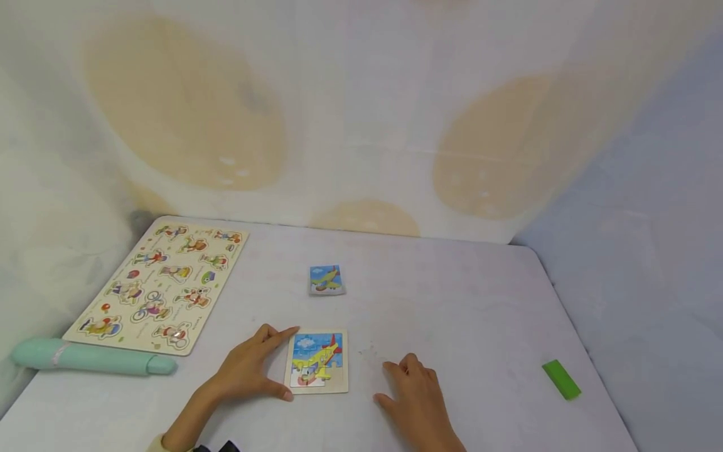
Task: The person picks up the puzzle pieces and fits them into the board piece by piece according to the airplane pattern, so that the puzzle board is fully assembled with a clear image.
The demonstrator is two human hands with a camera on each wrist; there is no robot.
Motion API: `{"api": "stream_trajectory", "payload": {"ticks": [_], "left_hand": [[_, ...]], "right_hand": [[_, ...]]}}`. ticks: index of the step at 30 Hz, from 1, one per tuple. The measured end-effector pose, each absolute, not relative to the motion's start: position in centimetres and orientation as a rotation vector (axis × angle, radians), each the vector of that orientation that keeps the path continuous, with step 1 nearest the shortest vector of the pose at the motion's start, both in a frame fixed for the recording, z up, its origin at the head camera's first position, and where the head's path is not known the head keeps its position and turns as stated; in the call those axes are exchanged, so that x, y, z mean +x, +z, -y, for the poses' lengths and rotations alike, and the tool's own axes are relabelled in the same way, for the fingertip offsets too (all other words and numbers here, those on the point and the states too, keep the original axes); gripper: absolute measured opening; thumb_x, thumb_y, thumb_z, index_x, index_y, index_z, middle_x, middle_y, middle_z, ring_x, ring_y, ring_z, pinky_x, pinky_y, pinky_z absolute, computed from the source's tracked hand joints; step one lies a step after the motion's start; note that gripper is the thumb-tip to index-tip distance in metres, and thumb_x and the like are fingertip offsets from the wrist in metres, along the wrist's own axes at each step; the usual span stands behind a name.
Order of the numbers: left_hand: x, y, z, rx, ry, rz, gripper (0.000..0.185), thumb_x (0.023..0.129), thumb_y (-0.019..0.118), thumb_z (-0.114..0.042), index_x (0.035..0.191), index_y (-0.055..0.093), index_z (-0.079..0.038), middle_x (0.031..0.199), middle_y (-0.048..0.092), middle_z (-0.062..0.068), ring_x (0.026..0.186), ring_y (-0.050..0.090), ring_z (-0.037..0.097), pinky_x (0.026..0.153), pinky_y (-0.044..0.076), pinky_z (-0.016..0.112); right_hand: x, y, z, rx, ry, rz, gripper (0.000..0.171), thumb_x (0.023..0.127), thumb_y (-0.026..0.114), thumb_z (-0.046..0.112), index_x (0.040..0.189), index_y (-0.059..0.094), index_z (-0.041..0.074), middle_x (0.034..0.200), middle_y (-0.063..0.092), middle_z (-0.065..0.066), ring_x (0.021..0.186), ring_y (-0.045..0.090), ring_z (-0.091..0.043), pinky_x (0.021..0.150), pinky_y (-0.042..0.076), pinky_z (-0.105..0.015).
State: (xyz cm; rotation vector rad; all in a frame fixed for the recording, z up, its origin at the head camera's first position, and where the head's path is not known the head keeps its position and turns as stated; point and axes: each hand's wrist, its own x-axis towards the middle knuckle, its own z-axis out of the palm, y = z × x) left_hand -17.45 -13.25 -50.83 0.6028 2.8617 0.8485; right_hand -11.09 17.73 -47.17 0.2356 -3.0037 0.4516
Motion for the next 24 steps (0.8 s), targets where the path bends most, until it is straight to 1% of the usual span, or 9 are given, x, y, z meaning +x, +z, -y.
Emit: {"api": "stream_trajectory", "payload": {"ticks": [4,9,16,20,24], "left_hand": [[-17.4,-50.8,13.3,0.598,0.847,-2.860,0.113,0.041,0.073,-0.074,0.140,0.039,-0.031,0.095,0.037,-0.008,0.072,0.037,0.008,0.061,0.033,0.023],[-17.5,-50.9,13.2,0.596,0.837,-2.857,0.113,0.041,0.072,-0.075,0.140,0.038,-0.032,0.095,0.037,-0.009,0.072,0.037,0.008,0.061,0.033,0.023],[-17.6,-50.9,13.2,0.594,0.846,-2.852,0.113,0.041,0.073,-0.074,0.140,0.038,-0.032,0.095,0.037,-0.009,0.072,0.037,0.008,0.060,0.033,0.022],[-17.5,-50.9,13.2,0.592,0.839,-2.855,0.113,0.041,0.073,-0.074,0.140,0.038,-0.032,0.096,0.037,-0.009,0.072,0.038,0.008,0.060,0.033,0.022],[-17.6,-50.9,13.2,0.584,0.832,-2.858,0.113,0.040,0.074,-0.073,0.140,0.038,-0.032,0.095,0.037,-0.009,0.071,0.037,0.008,0.060,0.033,0.023]], "right_hand": [[-10.9,-46.9,-19.4,0.166,0.507,3.027,0.051,0.061,0.084,0.031,0.107,0.068,0.015,0.087,0.045,0.007,0.066,0.041,-0.007,0.064,0.040,-0.028],[-10.8,-46.6,-20.8,0.100,0.490,3.057,0.050,0.062,0.083,0.031,0.105,0.068,0.012,0.088,0.047,0.004,0.065,0.044,-0.009,0.064,0.042,-0.030],[-10.7,-46.9,-22.0,0.009,0.458,3.064,0.044,0.064,0.082,0.032,0.099,0.069,0.009,0.088,0.048,0.000,0.066,0.045,-0.011,0.063,0.040,-0.033],[-10.6,-47.2,-22.3,-0.009,0.448,3.045,0.041,0.064,0.082,0.031,0.095,0.069,0.007,0.087,0.048,0.000,0.067,0.045,-0.011,0.063,0.039,-0.033],[-10.5,-47.3,-22.3,0.017,0.438,3.013,0.039,0.065,0.081,0.029,0.093,0.068,0.006,0.087,0.048,-0.001,0.065,0.043,-0.010,0.061,0.037,-0.031]]}}
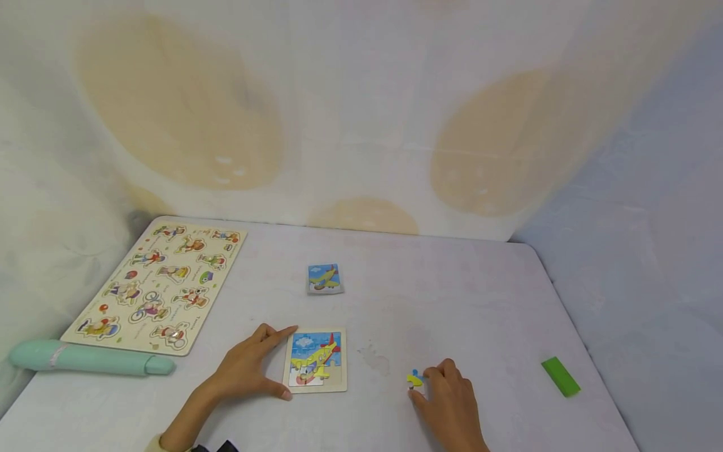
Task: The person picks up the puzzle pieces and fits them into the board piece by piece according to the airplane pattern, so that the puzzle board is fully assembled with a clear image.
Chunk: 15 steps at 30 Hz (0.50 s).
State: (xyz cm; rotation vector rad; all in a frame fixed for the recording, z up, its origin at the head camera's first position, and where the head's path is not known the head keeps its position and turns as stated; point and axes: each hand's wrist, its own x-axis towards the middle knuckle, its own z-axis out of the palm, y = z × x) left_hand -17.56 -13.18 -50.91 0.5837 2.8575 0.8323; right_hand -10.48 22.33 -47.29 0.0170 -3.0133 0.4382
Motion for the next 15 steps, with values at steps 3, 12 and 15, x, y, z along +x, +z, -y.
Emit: {"api": "stream_trajectory", "payload": {"ticks": [3,12,15], "left_hand": [[-17.56,-50.90,13.15,0.577,0.831,-2.857,0.114,0.040,0.075,-0.073,0.140,0.038,-0.033,0.095,0.036,-0.009,0.071,0.037,0.008,0.060,0.033,0.023],[-17.53,-50.85,13.16,0.577,0.839,-2.856,0.114,0.040,0.075,-0.072,0.140,0.039,-0.032,0.095,0.037,-0.009,0.071,0.037,0.009,0.060,0.033,0.023],[-17.54,-50.90,13.18,0.578,0.838,-2.854,0.114,0.040,0.075,-0.072,0.140,0.038,-0.032,0.095,0.037,-0.009,0.072,0.038,0.008,0.060,0.033,0.023]], "right_hand": [[-10.47,-47.38,-22.29,0.038,0.418,3.004,0.038,0.064,0.082,0.029,0.091,0.068,0.006,0.086,0.047,-0.001,0.065,0.042,-0.010,0.059,0.037,-0.030],[-10.56,-47.48,-22.09,0.031,0.403,3.017,0.037,0.065,0.081,0.029,0.091,0.068,0.005,0.087,0.048,-0.002,0.066,0.043,-0.011,0.060,0.038,-0.031],[-10.57,-47.51,-22.06,0.031,0.384,3.020,0.037,0.065,0.080,0.030,0.090,0.069,0.004,0.087,0.048,-0.002,0.065,0.043,-0.012,0.060,0.038,-0.032]]}}
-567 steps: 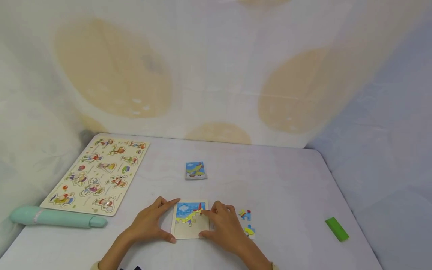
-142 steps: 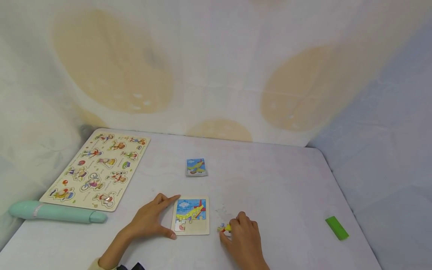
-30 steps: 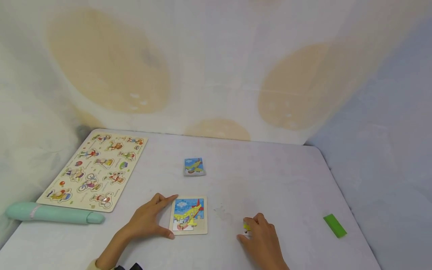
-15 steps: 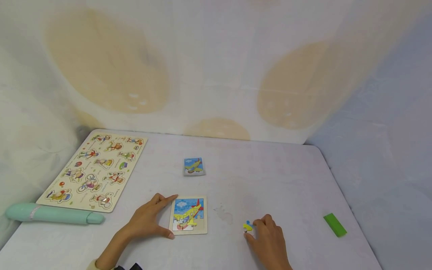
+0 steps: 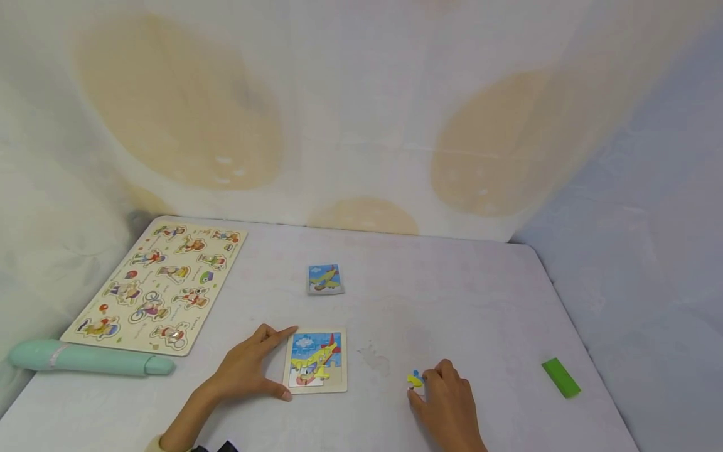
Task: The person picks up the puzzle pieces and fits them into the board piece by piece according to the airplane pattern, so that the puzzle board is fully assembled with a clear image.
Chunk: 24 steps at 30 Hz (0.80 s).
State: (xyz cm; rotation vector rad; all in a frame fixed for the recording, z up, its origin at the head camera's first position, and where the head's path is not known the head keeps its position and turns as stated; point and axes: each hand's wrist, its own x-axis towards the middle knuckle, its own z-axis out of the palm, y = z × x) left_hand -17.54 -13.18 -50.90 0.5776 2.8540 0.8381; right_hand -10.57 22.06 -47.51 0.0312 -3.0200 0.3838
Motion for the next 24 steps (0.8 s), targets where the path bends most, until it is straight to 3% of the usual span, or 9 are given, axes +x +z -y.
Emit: {"api": "stream_trajectory", "payload": {"ticks": [7,24], "left_hand": [[-17.5,-50.8,13.1,0.577,0.851,-2.842,0.113,0.040,0.075,-0.071,0.140,0.039,-0.031,0.096,0.038,-0.008,0.073,0.038,0.009,0.061,0.033,0.023],[-17.4,-50.9,13.2,0.582,0.861,-2.839,0.113,0.041,0.075,-0.072,0.140,0.038,-0.031,0.096,0.037,-0.008,0.073,0.038,0.009,0.061,0.033,0.023]], "right_hand": [[-10.6,-47.5,-22.0,0.003,0.359,3.045,0.040,0.066,0.079,0.033,0.091,0.070,0.002,0.087,0.049,-0.003,0.066,0.045,-0.013,0.061,0.040,-0.033],[-10.7,-46.1,-18.4,0.018,0.514,3.005,0.035,0.066,0.079,0.034,0.090,0.070,0.010,0.085,0.046,0.004,0.067,0.044,-0.013,0.061,0.038,-0.030]]}}
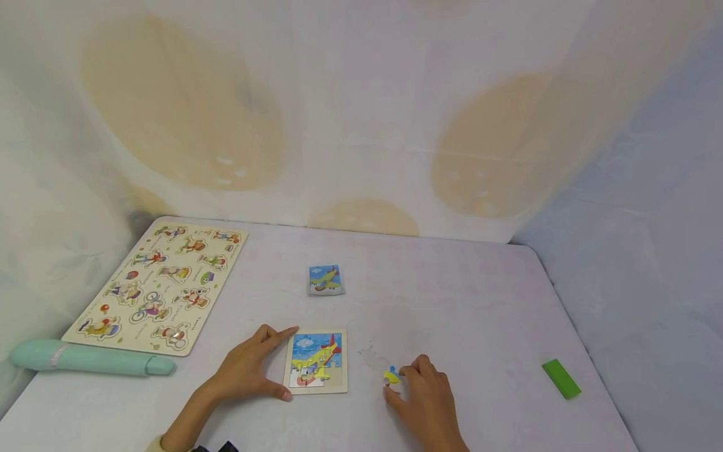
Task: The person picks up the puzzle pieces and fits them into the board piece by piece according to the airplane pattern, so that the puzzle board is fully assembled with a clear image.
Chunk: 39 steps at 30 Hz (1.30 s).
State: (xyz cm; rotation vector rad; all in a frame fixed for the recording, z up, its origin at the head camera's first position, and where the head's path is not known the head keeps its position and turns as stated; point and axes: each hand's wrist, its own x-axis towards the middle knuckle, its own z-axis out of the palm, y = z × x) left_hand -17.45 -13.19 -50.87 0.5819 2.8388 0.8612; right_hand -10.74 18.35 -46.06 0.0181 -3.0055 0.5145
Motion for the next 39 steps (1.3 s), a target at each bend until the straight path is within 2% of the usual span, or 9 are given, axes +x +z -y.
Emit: {"api": "stream_trajectory", "payload": {"ticks": [22,31,39], "left_hand": [[-17.5,-51.0,13.3,0.584,0.847,-2.850,0.113,0.041,0.072,-0.074,0.140,0.037,-0.033,0.097,0.038,-0.008,0.074,0.039,0.009,0.063,0.034,0.024],[-17.6,-51.1,13.3,0.588,0.841,-2.858,0.113,0.041,0.071,-0.076,0.140,0.037,-0.034,0.096,0.038,-0.010,0.075,0.040,0.008,0.063,0.035,0.023],[-17.6,-51.1,13.3,0.600,0.848,-2.863,0.113,0.041,0.071,-0.076,0.140,0.038,-0.033,0.097,0.038,-0.009,0.074,0.039,0.008,0.063,0.034,0.023]], "right_hand": [[-12.1,-46.4,-11.8,0.271,0.489,3.018,0.041,0.065,0.080,0.040,0.090,0.072,0.009,0.083,0.043,0.007,0.070,0.040,-0.010,0.064,0.040,-0.026],[-12.7,-46.9,-10.7,0.391,0.390,2.991,0.046,0.065,0.080,0.044,0.090,0.072,0.006,0.081,0.044,0.006,0.073,0.042,-0.008,0.072,0.043,-0.031],[-12.7,-47.3,-10.5,0.441,0.334,2.997,0.047,0.067,0.078,0.044,0.093,0.071,0.006,0.081,0.044,0.005,0.075,0.043,-0.010,0.074,0.041,-0.033]]}}
